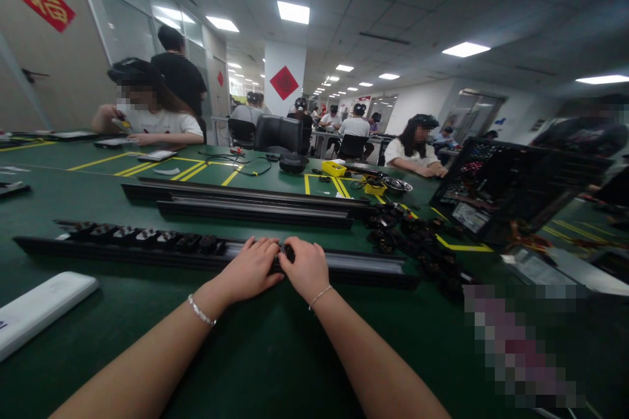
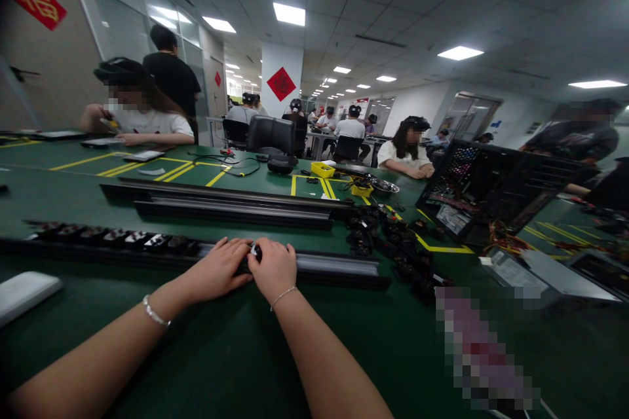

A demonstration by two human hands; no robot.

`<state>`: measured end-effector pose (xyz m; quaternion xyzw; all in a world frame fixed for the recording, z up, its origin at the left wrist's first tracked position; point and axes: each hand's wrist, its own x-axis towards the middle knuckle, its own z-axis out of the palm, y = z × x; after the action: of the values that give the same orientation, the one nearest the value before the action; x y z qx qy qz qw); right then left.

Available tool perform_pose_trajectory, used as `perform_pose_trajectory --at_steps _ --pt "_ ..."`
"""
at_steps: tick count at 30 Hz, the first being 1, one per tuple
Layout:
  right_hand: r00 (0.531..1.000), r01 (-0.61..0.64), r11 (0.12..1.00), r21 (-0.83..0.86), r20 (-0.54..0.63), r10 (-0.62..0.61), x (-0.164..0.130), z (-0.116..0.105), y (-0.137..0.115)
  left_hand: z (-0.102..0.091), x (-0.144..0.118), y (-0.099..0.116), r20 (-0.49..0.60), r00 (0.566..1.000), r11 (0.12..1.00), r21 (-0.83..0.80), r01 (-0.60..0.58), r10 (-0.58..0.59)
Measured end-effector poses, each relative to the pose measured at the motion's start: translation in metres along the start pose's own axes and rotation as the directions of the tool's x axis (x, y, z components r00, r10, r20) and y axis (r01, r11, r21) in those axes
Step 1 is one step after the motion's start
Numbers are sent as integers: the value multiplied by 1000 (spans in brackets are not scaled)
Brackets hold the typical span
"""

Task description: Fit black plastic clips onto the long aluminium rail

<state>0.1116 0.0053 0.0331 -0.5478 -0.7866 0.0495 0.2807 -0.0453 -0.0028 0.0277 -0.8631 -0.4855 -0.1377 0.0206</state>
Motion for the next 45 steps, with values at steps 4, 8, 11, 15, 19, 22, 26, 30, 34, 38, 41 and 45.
perform_pose_trajectory --at_steps 4,8,11,15,19,22,26,30,34,38,41,45 --pt "1000 3 1000 -18 10 -3 0 0 -2 0 0 4 -29 999 1000 10 21 -21" --pt "1000 4 1000 -26 10 -4 0 -1 -3 2 1 4 -39 999 999 29 21 -20" --pt "1000 3 999 -40 15 -3 1 -1 -4 5 1 3 -45 999 998 57 17 -14" --pt "1000 10 999 -45 3 -10 1 0 -3 8 2 2 -52 999 996 90 17 -12" --pt "1000 15 999 -49 -1 -15 2 1 -2 10 2 1 -60 998 993 114 19 -12" --pt "1000 21 999 -46 8 -21 4 0 -2 12 2 -1 -86 996 993 119 21 -11" --pt "999 5 999 -36 40 -3 5 -2 1 13 4 -3 -96 995 994 109 23 -12" --pt "999 16 1000 -23 44 -15 5 -3 5 14 4 -3 -100 995 994 101 28 -17" --pt "997 68 998 -19 31 -67 3 -3 6 16 4 -5 -116 993 994 101 27 -15" --pt "997 69 997 -27 40 -68 3 -3 6 17 4 -6 -126 992 994 105 27 -14" --pt "997 72 997 -21 38 -71 3 -3 5 16 5 -5 -126 992 993 111 27 -13" --pt "997 71 997 -12 27 -71 4 -3 5 14 4 -3 -120 993 994 105 32 -20"
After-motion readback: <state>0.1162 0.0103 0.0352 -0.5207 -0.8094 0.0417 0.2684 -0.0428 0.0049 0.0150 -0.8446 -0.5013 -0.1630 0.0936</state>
